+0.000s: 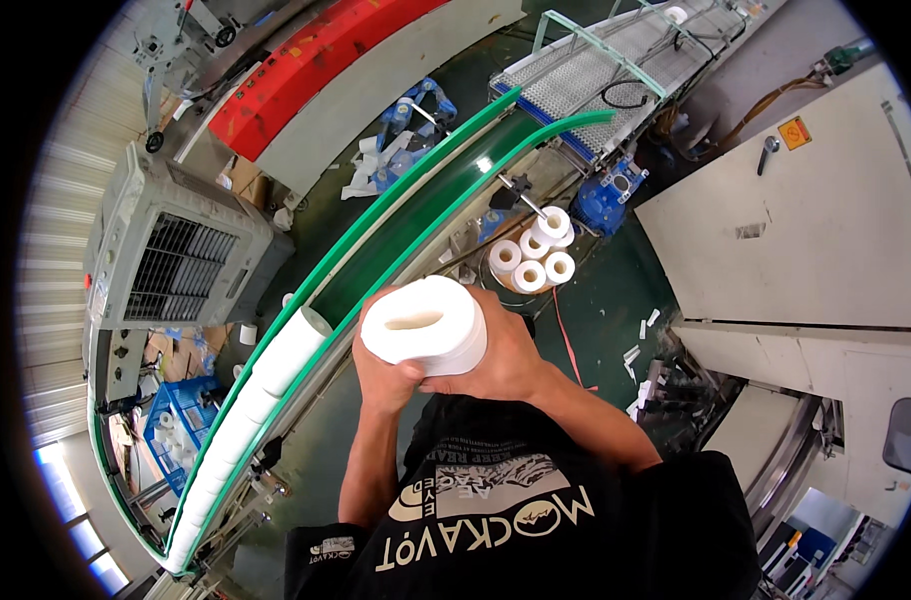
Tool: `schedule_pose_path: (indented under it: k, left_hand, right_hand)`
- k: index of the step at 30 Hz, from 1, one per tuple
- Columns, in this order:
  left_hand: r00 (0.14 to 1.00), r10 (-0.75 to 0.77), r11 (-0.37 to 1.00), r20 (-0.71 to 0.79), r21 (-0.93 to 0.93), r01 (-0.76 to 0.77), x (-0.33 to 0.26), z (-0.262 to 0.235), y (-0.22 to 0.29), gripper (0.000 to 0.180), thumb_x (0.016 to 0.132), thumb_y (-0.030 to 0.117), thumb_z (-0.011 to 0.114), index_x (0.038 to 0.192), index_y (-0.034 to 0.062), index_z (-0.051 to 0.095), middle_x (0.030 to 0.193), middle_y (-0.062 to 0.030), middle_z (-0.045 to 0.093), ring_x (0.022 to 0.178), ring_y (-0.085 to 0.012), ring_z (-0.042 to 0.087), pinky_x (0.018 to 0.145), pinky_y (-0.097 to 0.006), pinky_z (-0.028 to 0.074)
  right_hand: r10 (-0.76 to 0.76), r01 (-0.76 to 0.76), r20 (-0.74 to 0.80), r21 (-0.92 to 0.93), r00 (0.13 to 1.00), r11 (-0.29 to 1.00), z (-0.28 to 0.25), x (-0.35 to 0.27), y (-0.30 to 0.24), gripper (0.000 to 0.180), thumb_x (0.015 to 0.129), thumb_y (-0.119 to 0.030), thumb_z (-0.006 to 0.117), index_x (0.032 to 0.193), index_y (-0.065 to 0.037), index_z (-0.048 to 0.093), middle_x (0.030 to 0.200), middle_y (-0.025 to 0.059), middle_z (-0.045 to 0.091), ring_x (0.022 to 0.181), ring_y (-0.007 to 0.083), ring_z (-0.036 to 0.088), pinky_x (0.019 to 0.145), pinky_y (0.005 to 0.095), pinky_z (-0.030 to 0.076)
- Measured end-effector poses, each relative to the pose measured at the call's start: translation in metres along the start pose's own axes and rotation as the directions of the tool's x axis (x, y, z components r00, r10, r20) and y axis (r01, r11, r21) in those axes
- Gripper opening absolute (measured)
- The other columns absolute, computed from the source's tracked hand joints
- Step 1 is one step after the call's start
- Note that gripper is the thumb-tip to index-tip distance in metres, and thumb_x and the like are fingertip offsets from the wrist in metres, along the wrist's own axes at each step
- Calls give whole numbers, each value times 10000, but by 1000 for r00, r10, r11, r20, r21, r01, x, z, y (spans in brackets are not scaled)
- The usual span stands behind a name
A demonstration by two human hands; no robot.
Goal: The person picks up white tissue rolls from a conveyor belt, inspects them by hand, stacks them, and places them into a machine. The person also opens a machine door and adjusts internal components while holding tissue rolls.
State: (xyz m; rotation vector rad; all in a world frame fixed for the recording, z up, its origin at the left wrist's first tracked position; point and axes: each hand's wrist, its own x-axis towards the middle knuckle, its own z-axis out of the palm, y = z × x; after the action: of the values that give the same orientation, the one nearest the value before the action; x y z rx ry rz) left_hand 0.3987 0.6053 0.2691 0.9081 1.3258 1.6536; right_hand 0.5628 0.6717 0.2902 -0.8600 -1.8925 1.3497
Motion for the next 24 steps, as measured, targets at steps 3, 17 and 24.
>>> schedule_pose_path:
  k: [3, 17, 24]
  left_hand:
    - [994, -56, 992, -91, -114, 46, -5, 2, -9, 818, 930, 696, 514, 1316, -25, 513, 1181, -123, 637, 1097, -224, 636, 966, -365, 505]
    - [961, 248, 969, -123, 54, -243, -21, 33, 44, 577, 894, 498, 562, 948, -73, 618, 901, -176, 644, 805, -227, 590, 727, -353, 465]
    - [920, 375, 924, 117, -127, -361, -19, 31, 69, 436, 856, 375, 651, 810, -58, 612, 774, -171, 621, 695, -249, 594, 658, -350, 466]
  right_hand:
    - [-92, 91, -5, -98, 996, 991, 0, 0, -1, 968, 637, -415, 940, 1377, -5, 471, 1264, 193, 624, 1119, 375, 651, 962, 432, 530]
    - [-433, 457, -266, 30, 861, 889, 2, -7, -32, 593, 824, -360, 752, 1133, 110, 565, 958, 213, 663, 811, 248, 655, 728, 339, 534]
    - [-541, 567, -231, 58, 809, 822, -11, -6, -66, 350, 771, -254, 778, 908, 35, 634, 761, 144, 628, 609, 262, 613, 545, 332, 491]
